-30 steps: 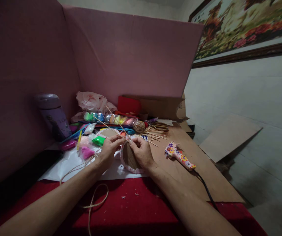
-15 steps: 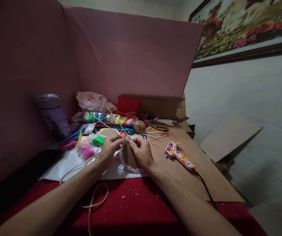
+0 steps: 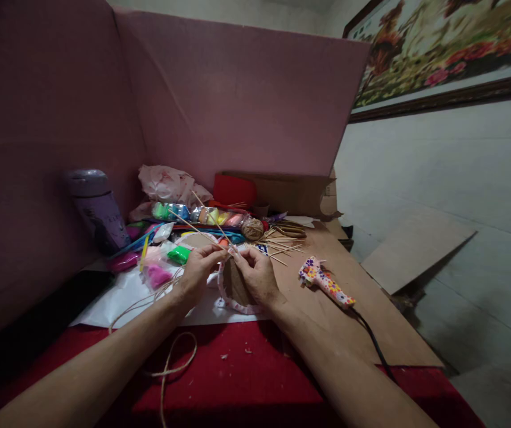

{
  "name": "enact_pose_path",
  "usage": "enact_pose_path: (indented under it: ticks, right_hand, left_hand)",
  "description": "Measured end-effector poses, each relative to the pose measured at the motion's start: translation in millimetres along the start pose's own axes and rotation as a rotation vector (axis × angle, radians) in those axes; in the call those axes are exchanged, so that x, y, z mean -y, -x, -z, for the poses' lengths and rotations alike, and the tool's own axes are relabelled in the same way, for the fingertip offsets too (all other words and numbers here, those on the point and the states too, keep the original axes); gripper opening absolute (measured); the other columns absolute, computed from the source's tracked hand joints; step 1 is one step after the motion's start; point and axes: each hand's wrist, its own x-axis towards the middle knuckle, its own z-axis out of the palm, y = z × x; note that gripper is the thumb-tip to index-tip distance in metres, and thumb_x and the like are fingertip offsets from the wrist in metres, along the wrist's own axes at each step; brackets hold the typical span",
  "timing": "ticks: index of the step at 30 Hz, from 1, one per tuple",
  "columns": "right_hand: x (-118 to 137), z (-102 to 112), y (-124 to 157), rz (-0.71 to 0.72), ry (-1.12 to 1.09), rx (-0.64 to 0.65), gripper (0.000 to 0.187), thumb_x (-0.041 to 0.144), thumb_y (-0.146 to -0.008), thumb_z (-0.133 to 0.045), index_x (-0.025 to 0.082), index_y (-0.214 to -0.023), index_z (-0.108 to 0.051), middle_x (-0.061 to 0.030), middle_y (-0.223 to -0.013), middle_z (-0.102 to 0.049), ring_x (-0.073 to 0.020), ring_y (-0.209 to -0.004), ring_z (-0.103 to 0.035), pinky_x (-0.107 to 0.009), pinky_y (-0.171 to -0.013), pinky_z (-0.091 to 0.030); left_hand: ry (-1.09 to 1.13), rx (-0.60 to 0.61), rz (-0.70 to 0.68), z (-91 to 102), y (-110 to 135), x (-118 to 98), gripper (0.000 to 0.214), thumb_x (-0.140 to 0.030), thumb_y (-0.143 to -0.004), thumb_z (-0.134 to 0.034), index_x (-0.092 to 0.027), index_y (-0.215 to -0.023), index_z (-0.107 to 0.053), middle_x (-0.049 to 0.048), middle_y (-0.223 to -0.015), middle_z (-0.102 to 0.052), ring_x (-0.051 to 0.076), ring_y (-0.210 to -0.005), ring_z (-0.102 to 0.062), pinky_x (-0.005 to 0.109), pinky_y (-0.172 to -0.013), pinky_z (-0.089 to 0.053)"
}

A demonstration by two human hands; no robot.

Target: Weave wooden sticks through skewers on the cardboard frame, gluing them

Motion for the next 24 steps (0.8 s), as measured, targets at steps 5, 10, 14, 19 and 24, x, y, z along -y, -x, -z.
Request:
enact_pose_path:
  ticks: [5,10,14,19,24]
  right_hand:
    - [1.4,-0.1,0.2,0.000,0.019,-0.006,0.029,0.046,-0.073,-0.061,0.017,-0.070,-0.061,0.0001,-0.065,-0.059,-0.0130,-0.059,-0.052,-0.024,-0.056,-0.041]
    - [0.5,0.5,-0.1,-0.011,0.019,-0.005,0.029,0.046,-0.073,-0.061,0.017,-0.070,-0.060,0.0005,-0.065,-0.059,-0.0130,-0.059,-0.052,-0.024,-0.056,-0.041]
    - [-1.1,0.7,-0.6,-0.004,0.008,-0.002,0.028,0.045,-0.073,-0.062,0.017,-0.070,-0.060,0.0007,-0.065,-0.058,-0.0126,-0.059,-0.052,-0.024,-0.056,-0.041]
    - [-0.1,0.0,-0.5,-0.018,0.011,0.003,0.027,0.043,-0.074,-0.061,0.017,-0.070,-0.060,0.0004,-0.066,-0.058,-0.0123,-0.059,-0.051,-0.023,-0.054,-0.040]
    - [0.8,-0.1,-0.1,-0.018,0.021,0.004,0.027,0.043,-0.074,-0.061,0.017,-0.071,-0.060,0.0001,-0.066,-0.058,-0.0126,-0.060,-0.051,-0.024,-0.055,-0.040]
  left_hand:
    - [-0.007,0.003,0.005,-0.1,0.5,-0.3,0.013,-0.026,-0.059,-0.065,-0.014,-0.063,-0.064,-0.0004,-0.060,-0.057,0.010,-0.057,-0.048,0.024,-0.058,-0.039]
    - [-0.001,-0.003,0.012,0.3,-0.1,0.4,0.013,-0.026,-0.059,-0.065,-0.014,-0.064,-0.064,-0.0001,-0.062,-0.058,0.011,-0.057,-0.049,0.024,-0.059,-0.039]
    - [0.003,0.001,0.011,0.6,-0.7,1.4,0.013,-0.026,-0.059,-0.066,-0.014,-0.064,-0.064,0.0000,-0.062,-0.058,0.011,-0.057,-0.049,0.024,-0.059,-0.039]
    - [0.014,-0.008,0.009,0.1,-0.3,1.1,0.013,-0.026,-0.058,-0.066,-0.014,-0.063,-0.065,-0.0001,-0.061,-0.058,0.011,-0.057,-0.049,0.024,-0.059,-0.039]
    - [0.009,-0.003,0.007,0.7,-0.5,1.4,0.012,-0.024,-0.058,-0.066,-0.014,-0.063,-0.065,-0.0002,-0.061,-0.059,0.011,-0.057,-0.049,0.024,-0.059,-0.039]
